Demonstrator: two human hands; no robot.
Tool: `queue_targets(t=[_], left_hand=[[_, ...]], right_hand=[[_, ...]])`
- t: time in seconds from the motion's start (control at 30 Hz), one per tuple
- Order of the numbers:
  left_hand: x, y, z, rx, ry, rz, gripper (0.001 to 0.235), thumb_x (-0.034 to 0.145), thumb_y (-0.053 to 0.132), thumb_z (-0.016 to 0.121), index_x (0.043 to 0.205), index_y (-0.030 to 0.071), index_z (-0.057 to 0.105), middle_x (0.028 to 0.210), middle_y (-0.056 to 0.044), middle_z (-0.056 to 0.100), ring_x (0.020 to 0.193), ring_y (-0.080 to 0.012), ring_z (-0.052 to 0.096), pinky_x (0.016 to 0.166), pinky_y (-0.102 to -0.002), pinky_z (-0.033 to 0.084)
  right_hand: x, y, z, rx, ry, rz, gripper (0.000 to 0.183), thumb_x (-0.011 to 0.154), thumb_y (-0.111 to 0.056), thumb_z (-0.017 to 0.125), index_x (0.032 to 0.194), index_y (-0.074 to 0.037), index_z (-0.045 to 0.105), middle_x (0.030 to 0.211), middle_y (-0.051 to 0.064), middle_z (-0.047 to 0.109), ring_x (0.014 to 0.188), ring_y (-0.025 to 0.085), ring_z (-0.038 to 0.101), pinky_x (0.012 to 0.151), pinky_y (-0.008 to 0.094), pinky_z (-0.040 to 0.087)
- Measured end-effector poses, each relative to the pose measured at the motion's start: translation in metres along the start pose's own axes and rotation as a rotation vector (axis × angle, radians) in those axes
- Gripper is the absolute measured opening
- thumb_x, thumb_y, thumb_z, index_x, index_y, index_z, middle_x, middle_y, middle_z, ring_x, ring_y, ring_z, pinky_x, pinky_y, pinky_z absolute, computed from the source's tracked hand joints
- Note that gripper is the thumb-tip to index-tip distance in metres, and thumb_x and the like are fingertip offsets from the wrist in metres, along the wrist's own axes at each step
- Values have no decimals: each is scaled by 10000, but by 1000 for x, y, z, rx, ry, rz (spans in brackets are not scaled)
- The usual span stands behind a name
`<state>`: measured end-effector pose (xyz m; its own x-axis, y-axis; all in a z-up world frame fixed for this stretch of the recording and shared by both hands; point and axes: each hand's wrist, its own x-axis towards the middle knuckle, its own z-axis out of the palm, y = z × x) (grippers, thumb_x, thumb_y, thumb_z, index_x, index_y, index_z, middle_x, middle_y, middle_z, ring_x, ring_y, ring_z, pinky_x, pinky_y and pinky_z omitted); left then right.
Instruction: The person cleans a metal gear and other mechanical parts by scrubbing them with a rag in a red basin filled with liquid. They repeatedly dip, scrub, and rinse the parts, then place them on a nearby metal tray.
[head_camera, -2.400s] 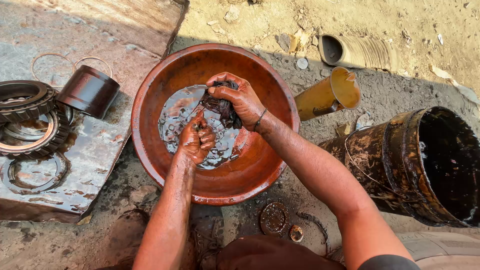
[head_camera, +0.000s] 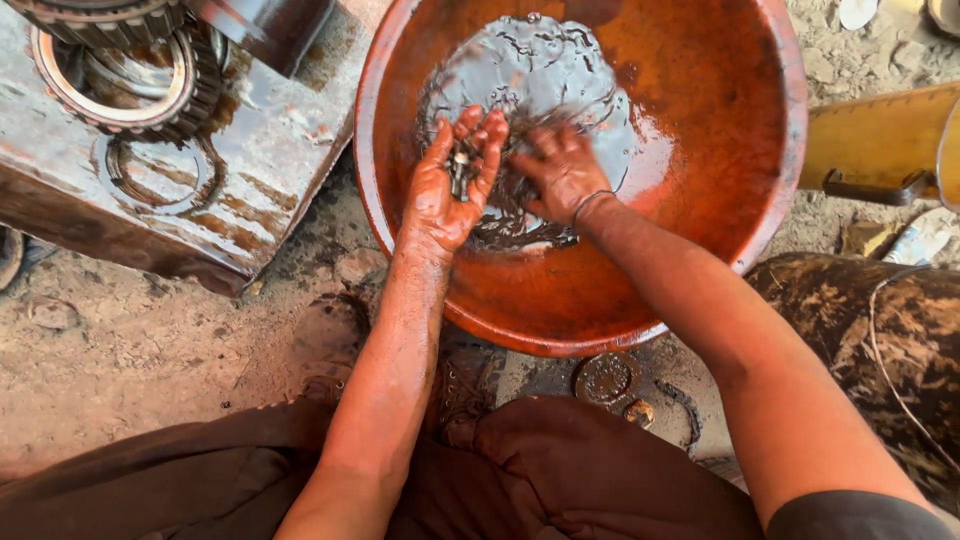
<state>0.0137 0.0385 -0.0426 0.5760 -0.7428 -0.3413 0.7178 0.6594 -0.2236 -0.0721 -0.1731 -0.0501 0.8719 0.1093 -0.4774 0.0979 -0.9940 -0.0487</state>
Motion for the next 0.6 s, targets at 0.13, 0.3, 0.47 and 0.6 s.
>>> queue_targets(t=[0.13, 0.3, 0.47, 0.6], left_hand=[[-5, 0, -6, 38, -6, 24, 368, 1056, 219, 574, 1330, -25, 595, 1328, -155, 627, 1259, -274, 601, 1114, -422, 548], [11, 0, -34, -122, -29, -39, 267, 1089, 118, 571, 1302, -35, 622, 1165, -110, 680, 954, -150, 631, 747, -228, 550], [21, -5, -42, -56, -277, -254, 313, 1117, 383, 679, 1091, 72, 665, 808, -2, 626, 582, -128, 559, 433, -252, 453], [10, -22, -8, 144, -63, -198, 347, 1068, 416, 689, 974, 94, 600, 830, -52, 624, 684, -177, 622, 575, -274, 560]], right_hand=[[-21, 6, 12, 128, 47, -129, 480, 841, -258, 744, 1311, -217, 657, 1532, 157, 525, 1298, 407, 556, 1064, 483, 517], [-39, 5, -41, 1558, -178, 341, 395, 906, -279, 677, 1290, -187, 701, 1202, 100, 716, 1060, 283, 675, 849, 449, 544], [-83, -19, -145, 2375, 39, 172, 344, 905, -434, 664, 1093, -146, 675, 994, 39, 723, 946, 328, 759, 729, 578, 623], [-85, -46, -196, 2279, 258, -129, 215, 1012, -294, 666, 1036, -82, 638, 1009, 72, 700, 888, 240, 715, 662, 355, 576]])
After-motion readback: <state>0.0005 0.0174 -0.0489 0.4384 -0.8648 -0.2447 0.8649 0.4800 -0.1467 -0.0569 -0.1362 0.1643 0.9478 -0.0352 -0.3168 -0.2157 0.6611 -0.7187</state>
